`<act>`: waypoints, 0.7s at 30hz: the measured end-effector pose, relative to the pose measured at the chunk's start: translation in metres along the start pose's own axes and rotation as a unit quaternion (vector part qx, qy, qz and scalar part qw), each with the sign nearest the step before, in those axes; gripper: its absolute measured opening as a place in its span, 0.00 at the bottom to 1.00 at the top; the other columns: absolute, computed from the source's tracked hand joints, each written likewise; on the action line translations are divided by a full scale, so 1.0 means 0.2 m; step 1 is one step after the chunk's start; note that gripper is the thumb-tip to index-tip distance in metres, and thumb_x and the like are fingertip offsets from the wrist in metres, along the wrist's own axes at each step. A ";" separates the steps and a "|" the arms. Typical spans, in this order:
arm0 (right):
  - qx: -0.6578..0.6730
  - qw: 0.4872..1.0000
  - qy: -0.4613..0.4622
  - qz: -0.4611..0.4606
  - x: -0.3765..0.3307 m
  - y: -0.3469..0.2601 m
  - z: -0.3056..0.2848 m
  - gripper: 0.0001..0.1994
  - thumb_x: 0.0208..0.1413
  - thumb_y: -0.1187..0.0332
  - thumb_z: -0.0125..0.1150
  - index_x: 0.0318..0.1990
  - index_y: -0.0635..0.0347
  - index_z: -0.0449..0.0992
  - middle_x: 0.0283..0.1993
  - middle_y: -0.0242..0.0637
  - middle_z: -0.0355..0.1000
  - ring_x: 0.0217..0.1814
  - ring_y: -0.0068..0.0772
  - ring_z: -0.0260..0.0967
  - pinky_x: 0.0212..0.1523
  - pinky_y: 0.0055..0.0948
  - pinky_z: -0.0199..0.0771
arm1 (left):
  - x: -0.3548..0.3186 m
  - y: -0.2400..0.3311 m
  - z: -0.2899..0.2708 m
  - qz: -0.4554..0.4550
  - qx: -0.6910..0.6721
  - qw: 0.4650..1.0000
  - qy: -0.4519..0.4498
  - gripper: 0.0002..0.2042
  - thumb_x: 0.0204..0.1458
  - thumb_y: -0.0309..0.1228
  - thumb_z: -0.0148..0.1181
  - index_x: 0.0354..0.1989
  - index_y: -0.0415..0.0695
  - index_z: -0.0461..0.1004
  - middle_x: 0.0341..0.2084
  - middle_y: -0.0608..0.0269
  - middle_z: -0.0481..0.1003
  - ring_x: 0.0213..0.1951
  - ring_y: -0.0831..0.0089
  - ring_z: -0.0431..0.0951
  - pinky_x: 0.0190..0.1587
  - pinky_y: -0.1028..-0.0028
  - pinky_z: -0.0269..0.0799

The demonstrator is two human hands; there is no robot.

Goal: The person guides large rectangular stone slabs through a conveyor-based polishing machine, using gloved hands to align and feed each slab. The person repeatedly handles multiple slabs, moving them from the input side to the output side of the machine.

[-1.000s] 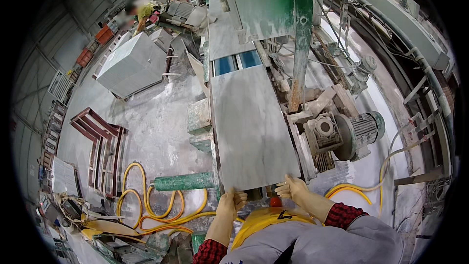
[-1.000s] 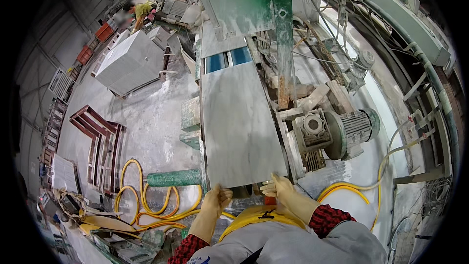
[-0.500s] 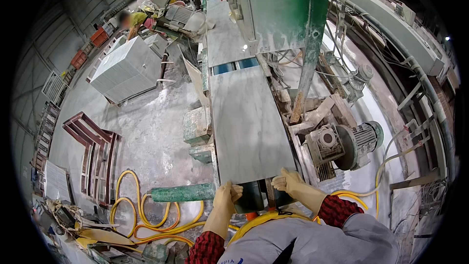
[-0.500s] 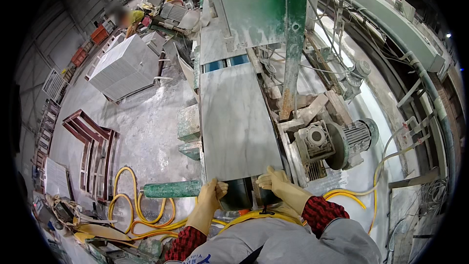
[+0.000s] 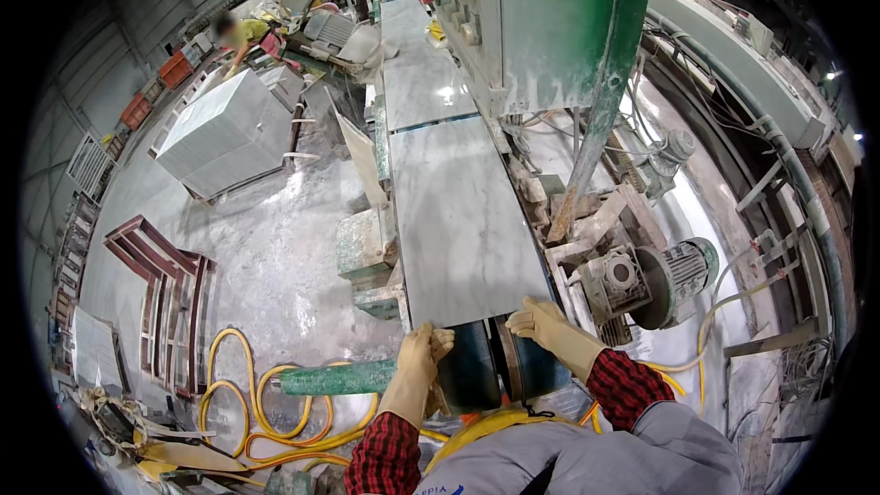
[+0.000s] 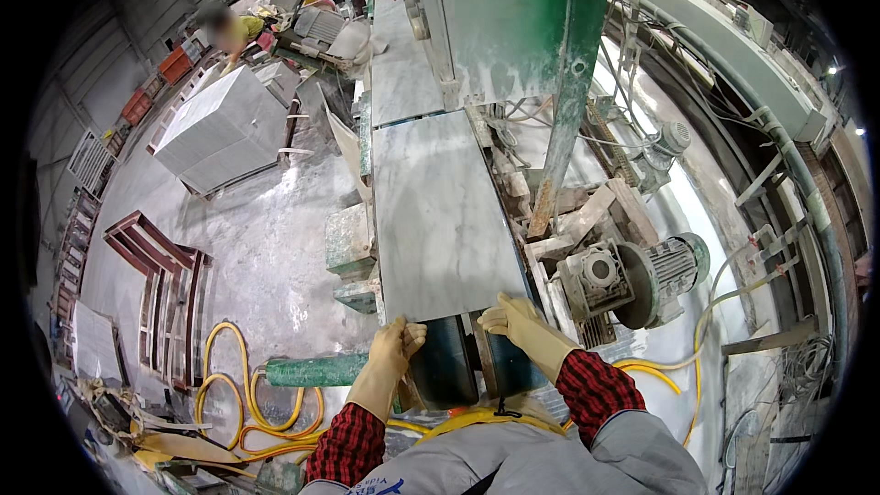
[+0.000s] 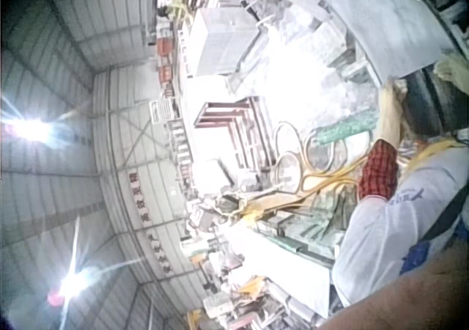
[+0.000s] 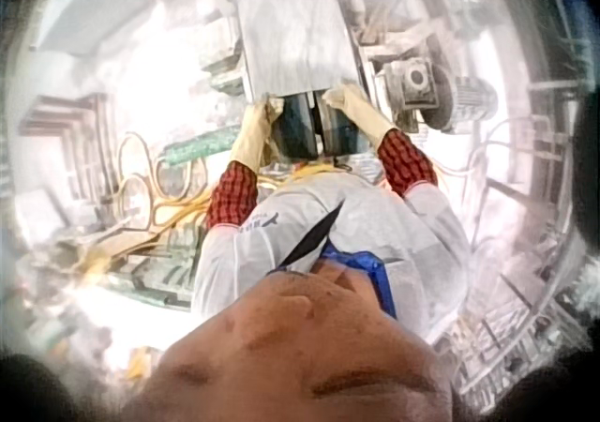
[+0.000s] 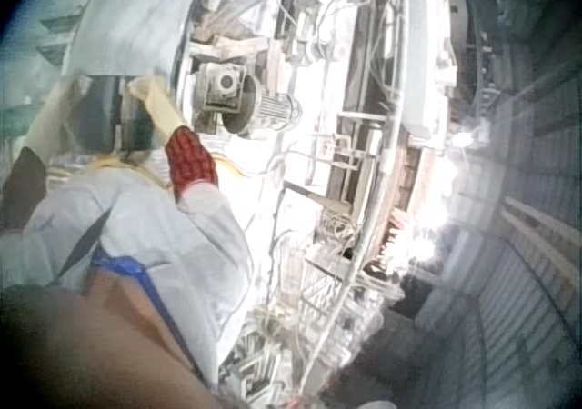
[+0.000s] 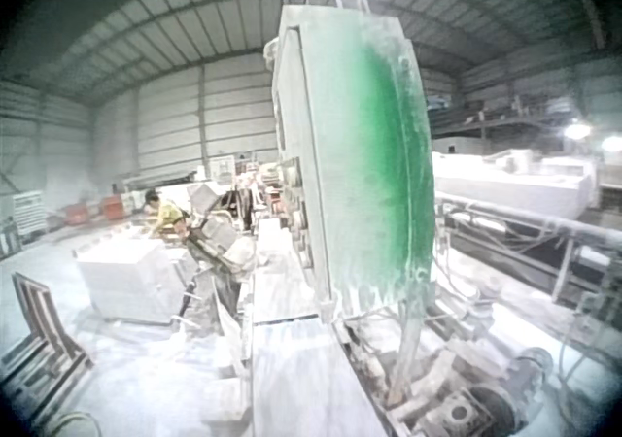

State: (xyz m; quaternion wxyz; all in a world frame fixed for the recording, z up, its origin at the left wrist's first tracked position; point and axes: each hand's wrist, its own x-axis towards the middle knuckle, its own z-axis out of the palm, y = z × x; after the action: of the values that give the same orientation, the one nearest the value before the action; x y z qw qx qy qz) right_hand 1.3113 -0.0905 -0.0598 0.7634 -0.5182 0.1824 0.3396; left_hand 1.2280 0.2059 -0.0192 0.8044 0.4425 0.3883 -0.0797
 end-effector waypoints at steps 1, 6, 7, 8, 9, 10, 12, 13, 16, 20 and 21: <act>0.003 1.000 -0.004 -0.006 0.01 -0.01 0.00 0.29 0.78 0.49 0.53 0.44 0.74 0.83 0.42 0.56 0.85 0.35 0.41 0.84 0.34 0.31 0.86 | 0.02 0.01 0.00 0.000 0.001 1.000 -0.003 0.17 0.76 0.37 0.51 0.49 0.31 0.77 0.42 0.45 0.85 0.36 0.61 0.87 0.40 0.68 0.89; 0.006 1.000 -0.008 -0.019 0.10 -0.04 0.00 0.29 0.77 0.48 0.53 0.44 0.74 0.83 0.42 0.57 0.85 0.35 0.41 0.84 0.35 0.32 0.86 | 0.08 0.07 0.03 -0.012 0.001 1.000 0.001 0.17 0.77 0.38 0.50 0.51 0.33 0.76 0.43 0.45 0.85 0.37 0.61 0.88 0.40 0.68 0.89; -0.001 1.000 -0.012 -0.028 0.11 -0.04 0.00 0.30 0.77 0.48 0.53 0.44 0.74 0.83 0.43 0.57 0.85 0.35 0.40 0.84 0.35 0.31 0.86 | 0.08 0.08 0.04 -0.015 0.000 1.000 0.004 0.17 0.77 0.37 0.50 0.51 0.33 0.76 0.43 0.46 0.85 0.37 0.62 0.88 0.40 0.68 0.89; -0.008 0.999 -0.017 -0.037 0.12 -0.05 0.00 0.30 0.77 0.48 0.53 0.44 0.74 0.83 0.43 0.57 0.85 0.35 0.40 0.84 0.36 0.31 0.86 | 0.09 0.09 0.04 -0.017 -0.001 1.000 0.006 0.17 0.77 0.37 0.50 0.51 0.33 0.76 0.43 0.46 0.85 0.38 0.62 0.88 0.40 0.68 0.89; -0.012 0.999 -0.013 -0.042 0.12 -0.05 0.01 0.30 0.77 0.48 0.53 0.44 0.74 0.83 0.43 0.57 0.85 0.35 0.40 0.84 0.36 0.31 0.86 | 0.09 0.10 0.05 -0.019 0.001 1.000 0.005 0.17 0.77 0.38 0.50 0.50 0.34 0.76 0.42 0.47 0.85 0.37 0.63 0.87 0.39 0.69 0.89; -0.016 0.999 -0.009 -0.047 0.12 -0.05 0.02 0.30 0.77 0.47 0.53 0.44 0.74 0.83 0.43 0.57 0.85 0.36 0.40 0.84 0.37 0.31 0.86 | 0.09 0.11 0.05 -0.022 0.003 1.000 0.004 0.17 0.77 0.38 0.51 0.49 0.34 0.77 0.41 0.49 0.85 0.36 0.64 0.87 0.39 0.69 0.88; -0.018 0.999 0.002 -0.044 0.14 -0.06 0.02 0.30 0.77 0.47 0.53 0.44 0.74 0.83 0.42 0.57 0.85 0.36 0.40 0.84 0.37 0.31 0.85 | 0.10 0.12 0.06 -0.024 0.004 1.000 -0.001 0.17 0.77 0.38 0.51 0.48 0.34 0.78 0.40 0.50 0.85 0.35 0.66 0.86 0.39 0.70 0.88; -0.014 0.999 0.008 -0.034 0.14 -0.06 0.02 0.30 0.77 0.47 0.53 0.44 0.73 0.83 0.43 0.57 0.85 0.36 0.40 0.84 0.37 0.31 0.85 | 0.09 0.12 0.06 -0.023 0.004 1.000 -0.003 0.17 0.76 0.38 0.51 0.49 0.34 0.78 0.40 0.50 0.85 0.36 0.66 0.86 0.39 0.70 0.88; -0.013 0.999 0.031 0.009 0.14 -0.12 0.02 0.30 0.78 0.46 0.52 0.44 0.73 0.83 0.43 0.57 0.85 0.36 0.41 0.84 0.37 0.31 0.85 | 0.13 0.13 0.08 -0.027 0.018 0.999 -0.023 0.18 0.77 0.39 0.50 0.49 0.33 0.77 0.41 0.48 0.85 0.38 0.63 0.87 0.41 0.68 0.88; -0.031 0.995 0.086 0.030 0.16 -0.19 0.08 0.31 0.78 0.46 0.50 0.45 0.73 0.82 0.43 0.58 0.85 0.35 0.43 0.83 0.35 0.33 0.85 | 0.28 -0.06 -0.01 0.156 0.084 0.979 -0.103 0.20 0.77 0.41 0.49 0.48 0.33 0.77 0.40 0.48 0.85 0.38 0.63 0.87 0.39 0.68 0.89; -0.029 0.996 0.086 0.018 0.19 -0.18 0.05 0.31 0.79 0.46 0.50 0.45 0.73 0.81 0.43 0.58 0.85 0.35 0.43 0.83 0.35 0.33 0.85 | 0.24 -0.05 0.02 0.171 0.087 0.975 -0.109 0.20 0.77 0.41 0.49 0.47 0.33 0.77 0.40 0.49 0.85 0.37 0.63 0.87 0.39 0.68 0.89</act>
State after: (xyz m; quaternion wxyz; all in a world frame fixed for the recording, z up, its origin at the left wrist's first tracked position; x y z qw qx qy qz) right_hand 1.3626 -0.0777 -0.0550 0.7230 -0.5644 0.2471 0.3125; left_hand 1.2591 0.2071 -0.0571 0.8021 0.5591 0.2087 -0.0222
